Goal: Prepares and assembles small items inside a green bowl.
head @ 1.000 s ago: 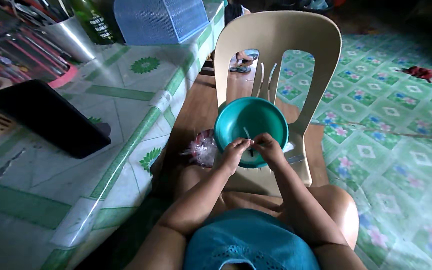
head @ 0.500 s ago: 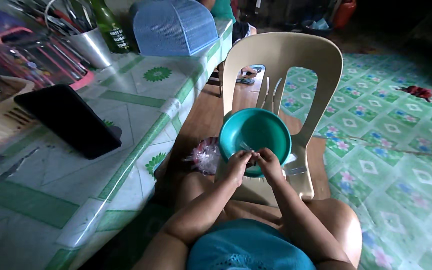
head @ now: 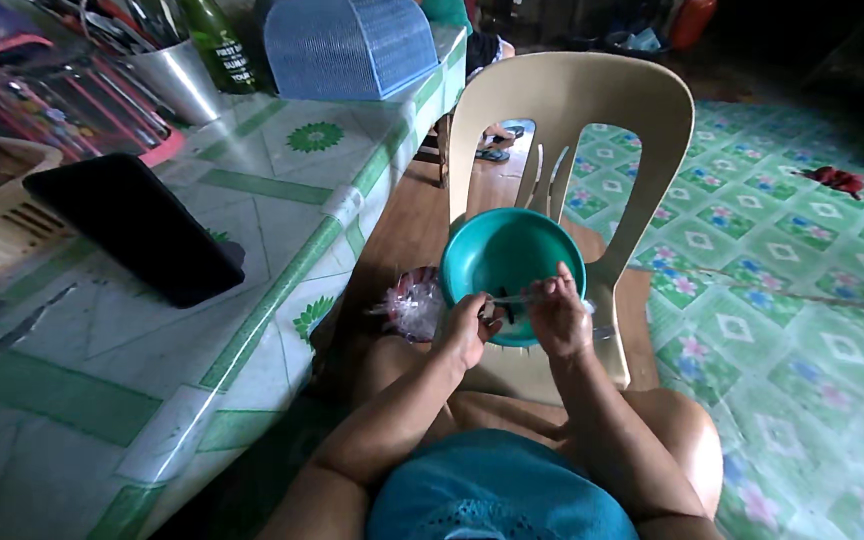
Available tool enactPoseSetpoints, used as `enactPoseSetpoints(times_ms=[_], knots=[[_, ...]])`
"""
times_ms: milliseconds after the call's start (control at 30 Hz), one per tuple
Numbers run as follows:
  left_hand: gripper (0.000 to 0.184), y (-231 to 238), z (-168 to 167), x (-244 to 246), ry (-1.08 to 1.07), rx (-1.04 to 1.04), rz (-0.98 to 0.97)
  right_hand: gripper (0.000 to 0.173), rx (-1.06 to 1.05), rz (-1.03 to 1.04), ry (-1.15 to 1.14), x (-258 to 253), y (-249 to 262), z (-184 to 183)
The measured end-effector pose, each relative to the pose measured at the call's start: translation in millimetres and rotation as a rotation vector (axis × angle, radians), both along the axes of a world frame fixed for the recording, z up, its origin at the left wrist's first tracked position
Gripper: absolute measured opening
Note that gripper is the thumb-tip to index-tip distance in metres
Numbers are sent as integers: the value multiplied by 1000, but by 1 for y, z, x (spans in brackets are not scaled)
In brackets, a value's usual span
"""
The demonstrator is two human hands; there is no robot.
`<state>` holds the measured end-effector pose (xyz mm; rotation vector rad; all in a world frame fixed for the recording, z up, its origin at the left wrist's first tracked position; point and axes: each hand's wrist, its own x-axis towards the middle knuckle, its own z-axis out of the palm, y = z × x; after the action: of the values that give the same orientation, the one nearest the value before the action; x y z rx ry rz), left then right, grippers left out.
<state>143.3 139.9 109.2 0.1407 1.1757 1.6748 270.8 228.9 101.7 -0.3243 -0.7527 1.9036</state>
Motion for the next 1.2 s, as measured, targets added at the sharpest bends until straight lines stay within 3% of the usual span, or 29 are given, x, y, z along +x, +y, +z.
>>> enactPoseSetpoints(times_ms=[67, 167, 267, 367, 433, 500, 567, 600, 633, 800, 933, 1100, 1200], knots=[[22, -8, 0, -8, -8, 23, -41, 36, 95, -87, -33, 11, 12, 6], [26, -21, 4, -12, -46, 55, -68, 38, 5, -116, -58, 23, 26, 8], [26, -30, 8, -14, -69, 59, -94, 45, 58, 45, -240, 24, 23, -1], [23, -37, 2, -11, 2, 24, -129, 77, 258, 294, -440, 16, 10, -6], [20, -39, -6, -10, 145, 10, -117, 89, 402, 333, -573, 8, 2, 1], [21, -43, -14, -12, 259, 4, -119, 70, 460, 285, -654, 2, -3, 8], [20, -47, -14, -13, 222, 4, -131, 16, 456, 195, -613, -2, -4, 10], [20, -49, -13, -13, 173, 2, -139, 11, 443, 163, -606, -3, -4, 11], [19, -51, -12, -14, 131, 9, -152, 19, 457, 126, -642, -3, -5, 12], [16, -67, -25, -21, 188, 122, -243, 20, 644, -71, -870, -2, -10, 16], [5, -78, -21, -31, 161, 91, -85, 17, 496, -195, -848, 6, 5, 35], [13, -67, -11, -65, 266, 229, 69, 28, 749, -12, -845, 24, 35, 64], [10, -47, -14, -98, 289, 262, 247, 34, 821, -122, -798, 52, 50, 77]])
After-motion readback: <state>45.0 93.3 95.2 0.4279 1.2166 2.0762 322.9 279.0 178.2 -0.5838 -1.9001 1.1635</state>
